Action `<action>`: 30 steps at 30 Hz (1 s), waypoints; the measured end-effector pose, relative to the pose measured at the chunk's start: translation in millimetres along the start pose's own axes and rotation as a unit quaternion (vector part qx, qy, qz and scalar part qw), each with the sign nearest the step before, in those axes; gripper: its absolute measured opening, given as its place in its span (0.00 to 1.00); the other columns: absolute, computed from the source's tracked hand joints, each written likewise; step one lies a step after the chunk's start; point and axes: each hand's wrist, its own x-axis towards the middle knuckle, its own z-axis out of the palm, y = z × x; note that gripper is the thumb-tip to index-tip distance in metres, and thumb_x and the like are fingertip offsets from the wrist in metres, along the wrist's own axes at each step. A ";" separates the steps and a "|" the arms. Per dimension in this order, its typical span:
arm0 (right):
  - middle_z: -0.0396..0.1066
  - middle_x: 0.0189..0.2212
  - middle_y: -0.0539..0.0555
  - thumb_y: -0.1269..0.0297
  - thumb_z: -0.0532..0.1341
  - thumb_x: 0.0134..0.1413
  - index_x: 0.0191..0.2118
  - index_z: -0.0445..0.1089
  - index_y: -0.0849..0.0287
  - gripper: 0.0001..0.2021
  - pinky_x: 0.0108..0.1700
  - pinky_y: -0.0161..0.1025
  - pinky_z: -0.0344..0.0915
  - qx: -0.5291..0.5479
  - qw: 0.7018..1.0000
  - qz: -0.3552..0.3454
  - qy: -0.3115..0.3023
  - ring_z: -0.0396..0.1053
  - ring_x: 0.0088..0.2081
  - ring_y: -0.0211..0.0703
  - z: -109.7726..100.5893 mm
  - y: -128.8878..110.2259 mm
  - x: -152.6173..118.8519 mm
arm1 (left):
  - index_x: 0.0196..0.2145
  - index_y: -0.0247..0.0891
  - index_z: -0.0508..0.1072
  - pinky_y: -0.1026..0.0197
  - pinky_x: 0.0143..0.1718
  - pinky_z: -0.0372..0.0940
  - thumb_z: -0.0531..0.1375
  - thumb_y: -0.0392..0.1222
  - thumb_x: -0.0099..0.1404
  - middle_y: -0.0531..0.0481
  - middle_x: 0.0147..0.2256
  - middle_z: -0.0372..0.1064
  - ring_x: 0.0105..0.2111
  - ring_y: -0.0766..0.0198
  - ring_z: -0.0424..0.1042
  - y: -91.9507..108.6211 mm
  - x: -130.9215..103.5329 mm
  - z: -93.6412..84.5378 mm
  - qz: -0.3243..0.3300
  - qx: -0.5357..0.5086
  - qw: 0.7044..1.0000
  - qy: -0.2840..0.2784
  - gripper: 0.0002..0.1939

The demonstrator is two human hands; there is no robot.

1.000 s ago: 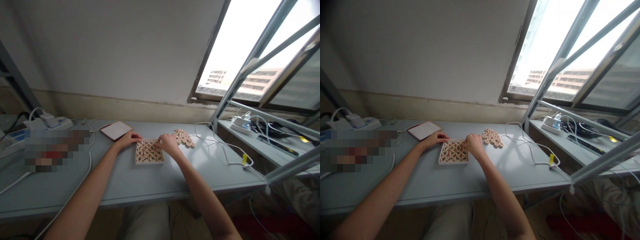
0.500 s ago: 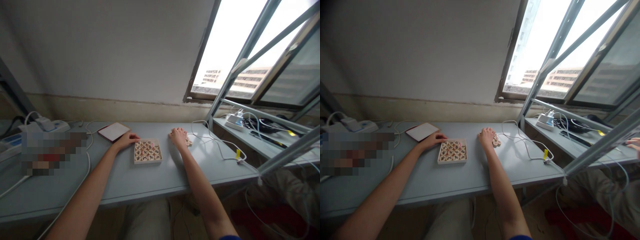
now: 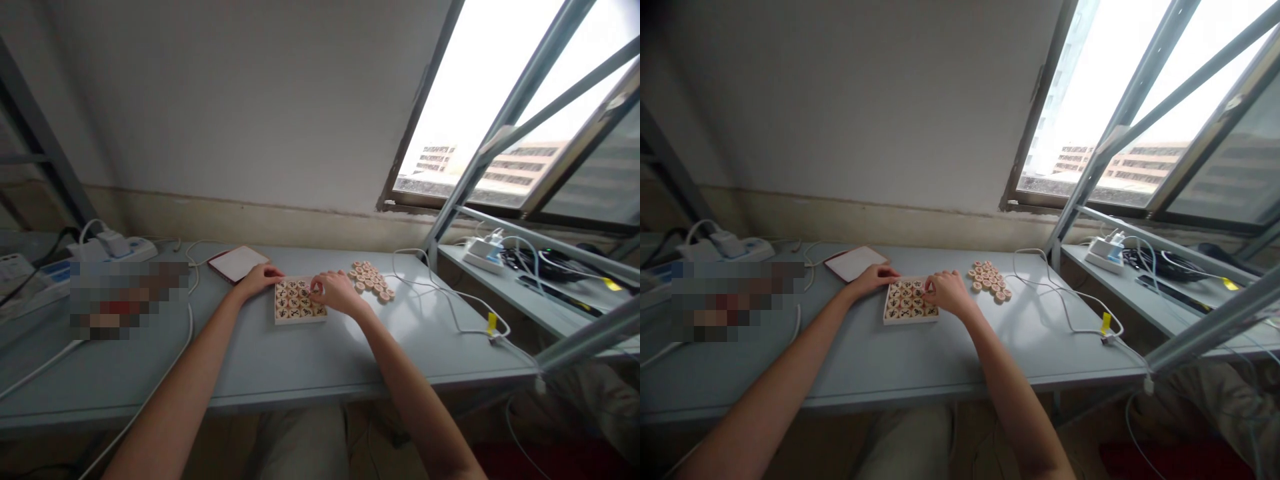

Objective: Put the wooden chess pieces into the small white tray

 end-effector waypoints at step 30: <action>0.68 0.35 0.52 0.59 0.55 0.51 0.37 0.67 0.56 0.09 0.38 0.34 0.54 0.086 0.996 0.013 -0.002 0.64 0.36 0.38 -5.7 47.7 -4.7 | 0.29 0.33 0.73 0.58 0.38 0.61 0.59 0.49 0.48 0.47 0.30 0.71 0.33 0.58 0.68 8.8 -4.3 5.4 0.000 0.005 1.000 0.008 0.16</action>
